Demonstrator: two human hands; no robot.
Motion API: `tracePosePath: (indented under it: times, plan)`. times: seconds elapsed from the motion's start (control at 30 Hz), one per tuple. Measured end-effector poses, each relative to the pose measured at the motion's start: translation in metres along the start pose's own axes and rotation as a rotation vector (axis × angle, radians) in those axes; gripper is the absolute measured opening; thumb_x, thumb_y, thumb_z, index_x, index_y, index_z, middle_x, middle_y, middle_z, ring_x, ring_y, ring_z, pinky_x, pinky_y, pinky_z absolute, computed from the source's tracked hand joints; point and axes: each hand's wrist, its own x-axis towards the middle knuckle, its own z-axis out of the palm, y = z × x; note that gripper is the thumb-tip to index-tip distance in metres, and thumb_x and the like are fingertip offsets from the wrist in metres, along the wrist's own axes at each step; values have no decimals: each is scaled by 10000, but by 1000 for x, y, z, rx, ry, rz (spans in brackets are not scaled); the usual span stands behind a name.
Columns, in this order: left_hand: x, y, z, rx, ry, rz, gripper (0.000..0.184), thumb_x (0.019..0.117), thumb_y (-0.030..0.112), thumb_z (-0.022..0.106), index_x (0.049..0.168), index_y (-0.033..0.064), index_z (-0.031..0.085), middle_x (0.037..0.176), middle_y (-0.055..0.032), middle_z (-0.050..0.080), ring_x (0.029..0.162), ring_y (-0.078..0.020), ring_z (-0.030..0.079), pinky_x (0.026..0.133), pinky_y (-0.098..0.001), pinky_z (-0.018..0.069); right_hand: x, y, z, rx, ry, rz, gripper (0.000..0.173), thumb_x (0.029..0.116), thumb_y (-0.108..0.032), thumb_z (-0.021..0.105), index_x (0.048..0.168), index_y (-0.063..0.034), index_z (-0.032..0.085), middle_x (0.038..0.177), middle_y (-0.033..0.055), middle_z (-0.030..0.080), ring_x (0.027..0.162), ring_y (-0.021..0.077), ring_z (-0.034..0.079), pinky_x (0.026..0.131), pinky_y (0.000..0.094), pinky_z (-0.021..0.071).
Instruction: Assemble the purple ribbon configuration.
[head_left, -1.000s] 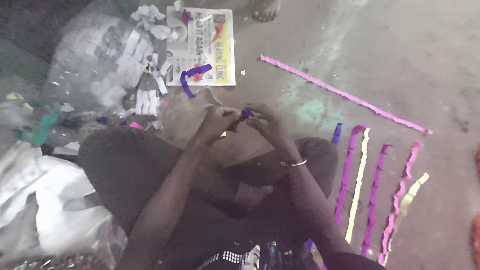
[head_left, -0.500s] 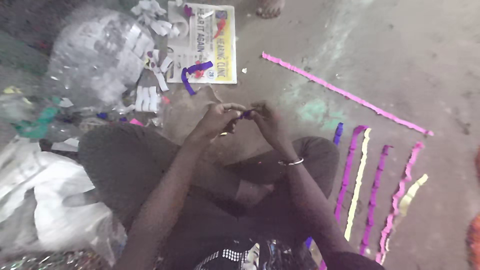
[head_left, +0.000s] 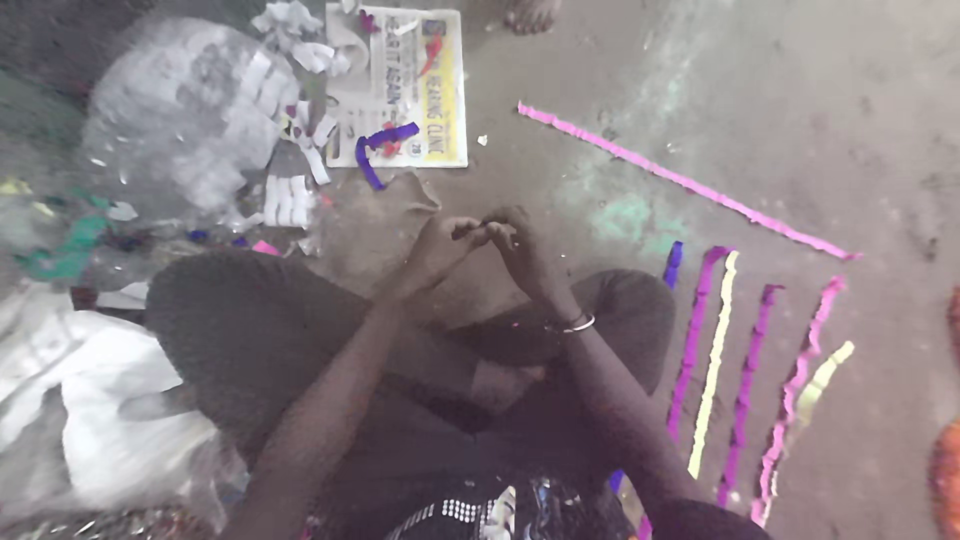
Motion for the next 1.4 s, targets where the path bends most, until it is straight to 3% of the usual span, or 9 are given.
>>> tracePosePath:
  times: [0.13, 0.27, 0.6, 0.73, 0.83, 0.93, 1.2, 1.3, 1.4]
  plan:
    - [0, -4, 2, 53, 97, 28, 195, 1008, 186, 658, 1057, 12, 732, 909, -57, 728, 798, -89, 685, 806, -315, 581, -3, -3, 1, 204, -18, 88, 277, 1011, -205, 646, 1187, 9, 664, 1153, 141, 681, 952, 157, 700, 809, 320, 602]
    - [-3, 5, -4, 152, 110, 9, 220, 1022, 231, 643, 1089, 41, 733, 919, -66, 725, 800, -119, 684, 804, -344, 576, 1, 6, 1, 366, 83, 242, 228, 1046, -175, 568, 1113, 21, 664, 968, 48, 688, 840, 36, 637, 782, 230, 545]
    - [2, 1, -13, 50, 60, -85, 237, 1062, 153, 545, 1234, 8, 618, 1023, -127, 692, 853, -169, 685, 803, -373, 581, 12, 13, -25, 967, 270, 548, 187, 1107, -174, 405, 1077, -51, 542, 911, 84, 727, 818, 198, 743, 767, 370, 636]
    - [0, 5, 2, 335, 259, -44, 358, 1010, 251, 653, 1296, 36, 645, 1211, -217, 660, 1079, -354, 662, 955, -535, 526, 9, 9, -21, 957, 204, 551, 237, 1121, -192, 373, 1152, -23, 537, 963, 120, 730, 843, 230, 749, 790, 389, 637]
    - [-2, -1, 14, 171, 235, 70, 320, 1028, 298, 620, 1227, 61, 698, 1064, -106, 732, 924, -172, 700, 864, -376, 569, 9, 9, -16, 979, 136, 505, 242, 1116, -197, 367, 1116, -36, 548, 932, 105, 724, 822, 225, 744, 782, 405, 640]
    - [1, -7, 18, -35, 110, 151, 411, 1033, 307, 610, 1344, 40, 636, 1180, -102, 710, 987, -112, 689, 909, -318, 562, 8, 10, -11, 1018, 81, 477, 264, 1113, -191, 356, 1061, -45, 569, 904, 91, 726, 796, 206, 741, 772, 397, 642]
    - [0, -1, 5, -20, 60, 168, 180, 1028, 139, 609, 1114, 31, 724, 922, -30, 740, 770, -63, 693, 742, -257, 594, 6, 8, -15, 865, 116, 429, 167, 1105, -168, 415, 1114, -52, 534, 916, 60, 719, 795, 156, 730, 760, 327, 627]
    - [1, -3, 7, -127, 21, 187, 190, 1033, 105, 580, 1120, -21, 690, 900, -56, 716, 755, -73, 676, 729, -257, 587, 3, 10, -9, 442, 165, 259, 280, 1034, -122, 580, 1269, 25, 540, 1053, 98, 700, 857, 136, 712, 776, 307, 617]
    - [-2, 4, 8, -159, 41, 68, 212, 1055, 93, 523, 1156, -29, 664, 895, -66, 698, 728, -77, 671, 698, -260, 589, -1, 6, -6, 31, 186, 76, 295, 1055, -216, 563, 1220, 13, 649, 1097, 144, 710, 922, 176, 706, 818, 352, 596]
